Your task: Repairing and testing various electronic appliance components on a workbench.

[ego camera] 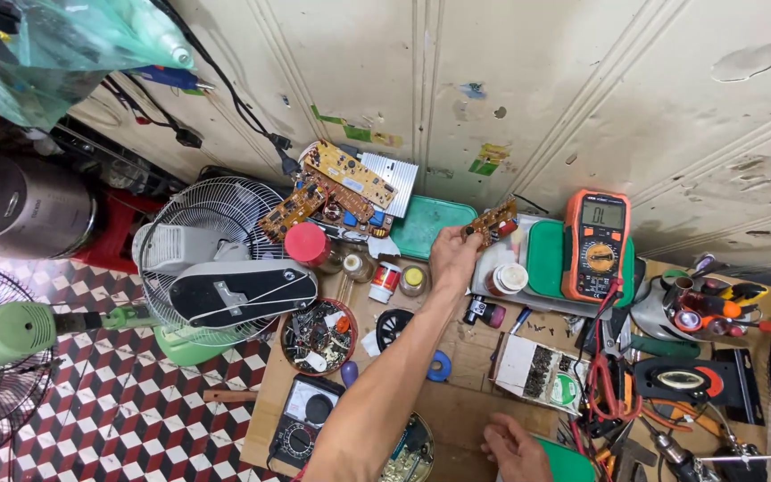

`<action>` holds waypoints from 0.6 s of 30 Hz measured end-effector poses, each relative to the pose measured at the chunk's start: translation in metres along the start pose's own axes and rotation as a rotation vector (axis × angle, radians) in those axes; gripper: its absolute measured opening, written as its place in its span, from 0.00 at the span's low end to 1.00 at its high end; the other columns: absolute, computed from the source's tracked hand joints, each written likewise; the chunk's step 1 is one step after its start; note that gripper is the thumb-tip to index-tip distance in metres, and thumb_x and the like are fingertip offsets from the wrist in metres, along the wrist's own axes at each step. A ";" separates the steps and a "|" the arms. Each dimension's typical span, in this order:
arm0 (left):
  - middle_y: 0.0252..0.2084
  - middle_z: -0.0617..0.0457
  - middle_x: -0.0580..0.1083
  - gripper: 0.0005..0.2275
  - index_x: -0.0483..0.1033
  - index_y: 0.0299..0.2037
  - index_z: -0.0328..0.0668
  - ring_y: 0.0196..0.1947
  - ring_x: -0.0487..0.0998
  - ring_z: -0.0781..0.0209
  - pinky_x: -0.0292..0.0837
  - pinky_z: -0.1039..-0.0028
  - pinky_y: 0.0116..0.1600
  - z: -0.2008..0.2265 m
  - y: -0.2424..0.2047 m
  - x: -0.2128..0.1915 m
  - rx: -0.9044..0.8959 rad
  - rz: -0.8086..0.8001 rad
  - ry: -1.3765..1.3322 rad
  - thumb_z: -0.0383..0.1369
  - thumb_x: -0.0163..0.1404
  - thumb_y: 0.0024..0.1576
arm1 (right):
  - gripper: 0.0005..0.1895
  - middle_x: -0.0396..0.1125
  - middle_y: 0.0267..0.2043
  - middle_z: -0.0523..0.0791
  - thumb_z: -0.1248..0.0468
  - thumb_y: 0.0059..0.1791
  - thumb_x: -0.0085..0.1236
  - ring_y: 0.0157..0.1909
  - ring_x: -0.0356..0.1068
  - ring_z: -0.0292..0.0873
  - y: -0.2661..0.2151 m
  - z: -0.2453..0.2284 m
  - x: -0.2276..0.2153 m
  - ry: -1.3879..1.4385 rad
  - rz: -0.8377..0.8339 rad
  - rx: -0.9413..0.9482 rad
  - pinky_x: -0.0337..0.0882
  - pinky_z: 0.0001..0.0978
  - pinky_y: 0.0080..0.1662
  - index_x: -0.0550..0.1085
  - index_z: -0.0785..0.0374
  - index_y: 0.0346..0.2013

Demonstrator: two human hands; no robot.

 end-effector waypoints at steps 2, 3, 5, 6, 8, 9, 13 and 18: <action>0.41 0.49 0.78 0.15 0.70 0.51 0.32 0.39 0.79 0.63 0.78 0.74 0.43 0.060 -0.047 -0.009 0.017 0.018 0.013 0.28 0.56 0.57 | 0.21 0.77 0.43 0.50 0.65 0.49 0.59 0.38 0.78 0.43 0.000 -0.012 0.010 0.023 -0.050 -0.038 0.76 0.35 0.41 0.73 0.66 0.56; 0.41 0.49 0.77 0.15 0.70 0.52 0.32 0.40 0.80 0.64 0.81 0.74 0.45 0.085 -0.076 -0.009 0.016 0.022 0.027 0.29 0.56 0.58 | 0.20 0.77 0.41 0.50 0.65 0.50 0.58 0.38 0.78 0.43 -0.007 -0.014 0.012 0.053 -0.082 -0.065 0.76 0.35 0.40 0.73 0.67 0.55; 0.43 0.48 0.79 0.14 0.69 0.52 0.33 0.41 0.81 0.64 0.80 0.74 0.44 0.119 -0.123 -0.027 -0.016 -0.005 0.032 0.30 0.54 0.59 | 0.18 0.77 0.38 0.52 0.64 0.51 0.56 0.37 0.76 0.42 -0.050 -0.082 0.025 0.057 -0.082 -0.106 0.75 0.33 0.41 0.75 0.69 0.54; 0.45 0.48 0.80 0.13 0.69 0.51 0.34 0.41 0.81 0.64 0.80 0.75 0.43 0.135 -0.146 -0.037 -0.036 -0.023 0.038 0.31 0.53 0.60 | 0.18 0.77 0.34 0.53 0.62 0.53 0.54 0.36 0.75 0.42 -0.071 -0.117 0.031 0.057 -0.093 -0.156 0.73 0.31 0.42 0.76 0.71 0.53; 0.45 0.47 0.80 0.13 0.69 0.51 0.33 0.41 0.82 0.64 0.80 0.75 0.43 0.146 -0.180 -0.056 -0.074 -0.030 0.034 0.32 0.52 0.60 | 0.19 0.77 0.38 0.52 0.61 0.54 0.52 0.37 0.75 0.42 -0.094 -0.162 0.036 0.156 -0.091 -0.210 0.74 0.32 0.43 0.76 0.74 0.53; 0.45 0.47 0.80 0.13 0.69 0.51 0.33 0.42 0.82 0.64 0.80 0.75 0.43 0.155 -0.194 -0.069 -0.087 -0.023 0.030 0.32 0.52 0.61 | 0.21 0.77 0.41 0.51 0.60 0.54 0.50 0.38 0.75 0.42 -0.102 -0.190 0.042 0.250 -0.111 -0.282 0.74 0.33 0.43 0.75 0.76 0.52; 0.43 0.47 0.81 0.13 0.71 0.50 0.31 0.41 0.82 0.64 0.80 0.75 0.43 0.181 -0.253 -0.096 -0.081 0.023 0.024 0.33 0.51 0.61 | 0.22 0.75 0.44 0.53 0.57 0.56 0.46 0.40 0.75 0.44 -0.115 -0.233 0.056 0.517 -0.217 -0.268 0.73 0.35 0.43 0.72 0.76 0.53; 0.40 0.47 0.82 0.14 0.73 0.51 0.32 0.36 0.81 0.65 0.76 0.77 0.38 0.180 -0.292 -0.131 -0.133 -0.030 0.096 0.35 0.52 0.60 | 0.21 0.75 0.48 0.47 0.57 0.52 0.45 0.45 0.76 0.37 -0.188 -0.290 0.088 0.624 -0.239 -0.237 0.76 0.32 0.46 0.74 0.66 0.52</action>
Point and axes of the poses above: each hand's wrist, its own y-axis towards the middle knuckle, its own x-axis out of the palm, z = x × y, the point moved 5 cm from there along y, towards the middle knuckle
